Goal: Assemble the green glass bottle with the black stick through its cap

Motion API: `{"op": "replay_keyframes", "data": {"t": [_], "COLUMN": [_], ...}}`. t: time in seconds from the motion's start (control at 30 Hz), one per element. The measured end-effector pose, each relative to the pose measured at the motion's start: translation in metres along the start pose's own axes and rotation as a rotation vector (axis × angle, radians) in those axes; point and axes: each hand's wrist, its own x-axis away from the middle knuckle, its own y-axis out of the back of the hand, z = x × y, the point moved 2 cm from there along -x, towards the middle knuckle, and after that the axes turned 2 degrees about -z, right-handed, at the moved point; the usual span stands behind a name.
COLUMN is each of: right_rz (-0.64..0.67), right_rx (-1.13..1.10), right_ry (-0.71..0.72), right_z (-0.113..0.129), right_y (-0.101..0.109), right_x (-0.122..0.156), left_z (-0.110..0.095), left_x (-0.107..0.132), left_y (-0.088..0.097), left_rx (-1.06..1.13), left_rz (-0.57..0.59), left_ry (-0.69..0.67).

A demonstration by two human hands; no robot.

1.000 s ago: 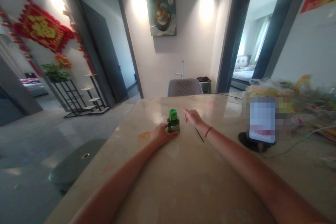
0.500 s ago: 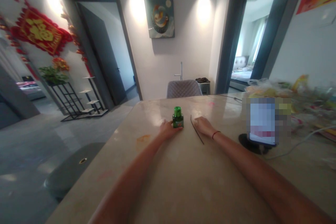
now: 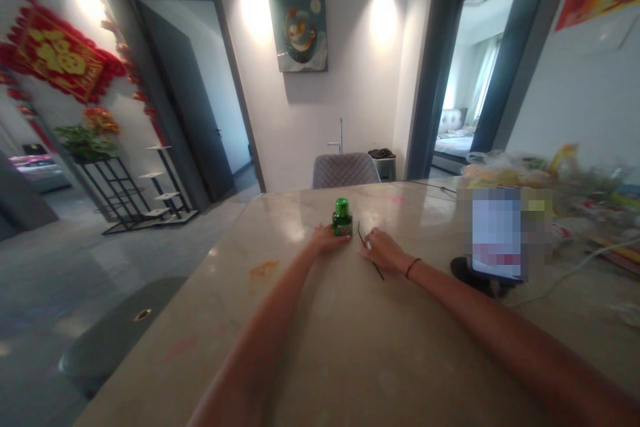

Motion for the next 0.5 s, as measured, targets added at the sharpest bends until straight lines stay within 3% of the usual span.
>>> {"op": "replay_keyframes", "data": {"t": [0.23,0.4,0.5], "right_rz": [-0.052,-0.106,-0.124], "right_rx": [-0.127,-0.167,-0.204], "right_ry": [-0.156,-0.255,-0.264], "right_z": [-0.007,-0.007,-0.008], "right_y": [-0.011,-0.020,-0.020], "right_x": [-0.029,-0.052,-0.054], "left_z": [0.020,0.021,0.020], "left_x": [0.008,0.015,0.018], "left_y": [0.005,-0.006,-0.010], "left_rx": [-0.041,-0.041,-0.023], "left_rz": [0.006,-0.181,-0.221], "left_ry": [-0.007,0.003,0.014]}}
